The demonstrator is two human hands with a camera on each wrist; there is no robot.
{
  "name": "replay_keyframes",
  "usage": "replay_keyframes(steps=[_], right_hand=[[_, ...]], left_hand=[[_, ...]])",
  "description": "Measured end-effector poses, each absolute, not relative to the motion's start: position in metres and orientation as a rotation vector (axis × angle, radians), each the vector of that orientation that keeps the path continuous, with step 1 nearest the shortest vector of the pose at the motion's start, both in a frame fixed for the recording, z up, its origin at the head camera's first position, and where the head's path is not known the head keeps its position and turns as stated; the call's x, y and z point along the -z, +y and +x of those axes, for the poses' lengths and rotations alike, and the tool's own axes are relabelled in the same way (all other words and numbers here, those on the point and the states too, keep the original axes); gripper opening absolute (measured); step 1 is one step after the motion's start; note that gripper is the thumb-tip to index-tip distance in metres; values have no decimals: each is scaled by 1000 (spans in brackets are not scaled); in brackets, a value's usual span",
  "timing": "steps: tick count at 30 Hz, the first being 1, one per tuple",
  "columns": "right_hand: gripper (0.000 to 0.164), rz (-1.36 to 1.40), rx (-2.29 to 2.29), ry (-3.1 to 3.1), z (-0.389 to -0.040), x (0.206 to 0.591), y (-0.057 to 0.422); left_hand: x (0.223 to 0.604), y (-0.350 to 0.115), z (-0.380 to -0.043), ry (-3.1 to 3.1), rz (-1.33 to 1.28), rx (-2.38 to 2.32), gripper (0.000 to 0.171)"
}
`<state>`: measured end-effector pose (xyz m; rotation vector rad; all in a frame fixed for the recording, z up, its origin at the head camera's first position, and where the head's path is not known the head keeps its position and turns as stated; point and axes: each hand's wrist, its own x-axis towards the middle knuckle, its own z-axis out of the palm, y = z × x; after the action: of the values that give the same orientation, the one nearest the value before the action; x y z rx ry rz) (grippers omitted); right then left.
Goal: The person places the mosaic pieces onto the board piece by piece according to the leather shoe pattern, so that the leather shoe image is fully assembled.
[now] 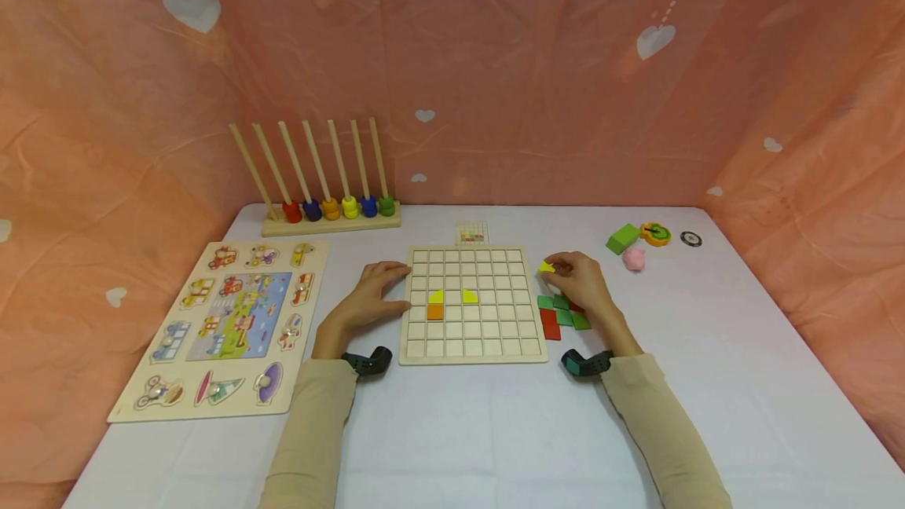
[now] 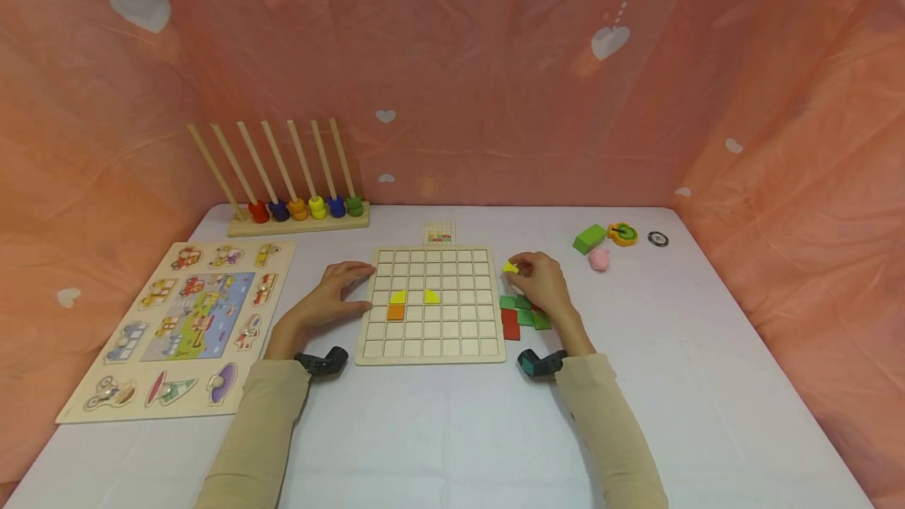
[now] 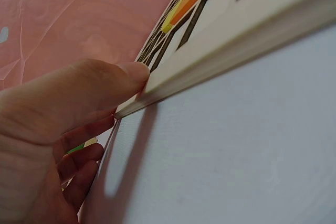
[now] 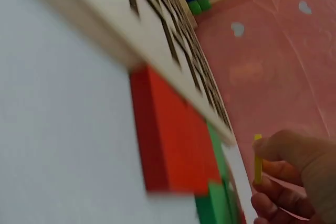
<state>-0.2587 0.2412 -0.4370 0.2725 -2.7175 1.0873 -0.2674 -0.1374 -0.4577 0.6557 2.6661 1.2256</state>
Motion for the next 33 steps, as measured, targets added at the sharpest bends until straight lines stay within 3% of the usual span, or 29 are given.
replay_keyframes(steps=[19, 33], right_hand=[[23, 924, -1185, -2535, -238, 440, 155], [13, 1066, -1004, -2574, -229, 450, 129]], left_hand=[[455, -137, -267, 2684, 665, -1200, 64], [456, -136, -267, 2672, 651, -1219, 62]])
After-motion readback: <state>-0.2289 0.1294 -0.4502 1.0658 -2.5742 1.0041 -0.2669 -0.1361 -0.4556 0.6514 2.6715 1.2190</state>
